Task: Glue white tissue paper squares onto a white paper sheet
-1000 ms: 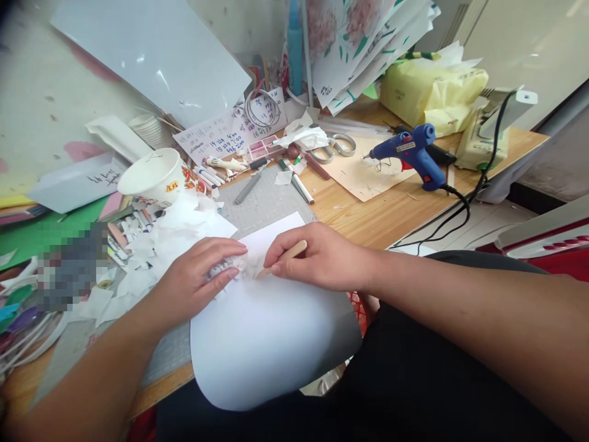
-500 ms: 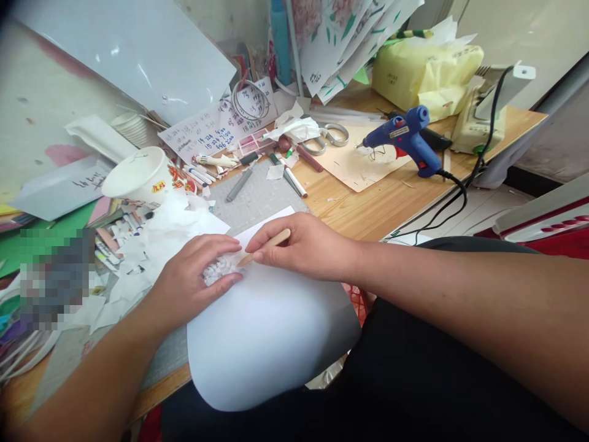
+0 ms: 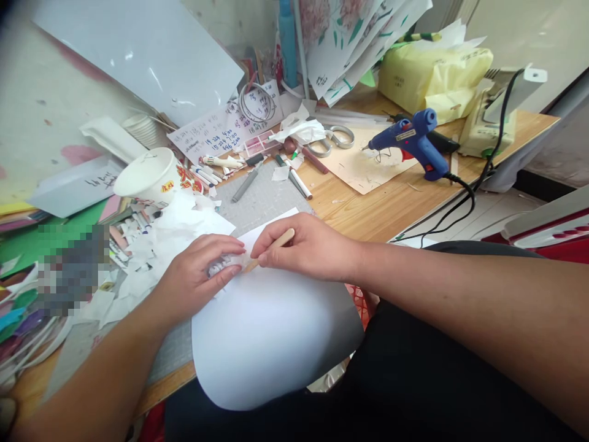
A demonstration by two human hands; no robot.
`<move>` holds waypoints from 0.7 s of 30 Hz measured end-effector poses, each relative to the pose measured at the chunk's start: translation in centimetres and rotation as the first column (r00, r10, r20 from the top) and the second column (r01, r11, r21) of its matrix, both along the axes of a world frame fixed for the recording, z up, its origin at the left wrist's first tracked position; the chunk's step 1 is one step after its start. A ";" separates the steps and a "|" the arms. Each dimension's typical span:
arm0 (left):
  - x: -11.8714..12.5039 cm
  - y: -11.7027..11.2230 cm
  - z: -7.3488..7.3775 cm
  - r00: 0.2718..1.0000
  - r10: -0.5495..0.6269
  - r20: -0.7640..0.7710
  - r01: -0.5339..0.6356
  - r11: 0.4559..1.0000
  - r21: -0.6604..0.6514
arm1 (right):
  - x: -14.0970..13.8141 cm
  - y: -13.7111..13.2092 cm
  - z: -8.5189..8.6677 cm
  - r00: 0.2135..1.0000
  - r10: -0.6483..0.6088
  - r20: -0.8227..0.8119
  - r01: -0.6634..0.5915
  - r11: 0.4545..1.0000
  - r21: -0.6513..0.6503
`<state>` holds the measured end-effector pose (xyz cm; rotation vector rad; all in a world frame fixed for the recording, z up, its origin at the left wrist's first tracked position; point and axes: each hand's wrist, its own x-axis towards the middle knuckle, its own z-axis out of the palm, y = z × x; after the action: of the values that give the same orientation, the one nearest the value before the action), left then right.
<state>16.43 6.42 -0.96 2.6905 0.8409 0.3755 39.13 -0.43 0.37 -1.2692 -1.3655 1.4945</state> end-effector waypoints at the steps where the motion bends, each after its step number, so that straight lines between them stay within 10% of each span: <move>1: 0.0 0.0 0.0 1.000 0.009 0.001 -0.009 1.000 -0.013 | -0.1 0.0 0.0 1.000 0.008 0.016 -0.008 1.000 0.003; 9: -1.6 0.5 1.8 0.989 0.131 0.074 -0.119 0.981 -0.153 | -0.3 0.5 -0.5 1.000 -0.002 0.015 0.001 0.999 0.039; 21: -2.3 0.4 2.2 0.977 -0.071 -0.203 0.047 0.991 -0.122 | 0.1 0.2 -0.5 0.998 -0.054 -0.041 0.055 0.998 0.031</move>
<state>14.10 6.78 1.28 2.6695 0.8091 0.0301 39.21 -0.22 -0.08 -1.2403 -1.3136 1.4474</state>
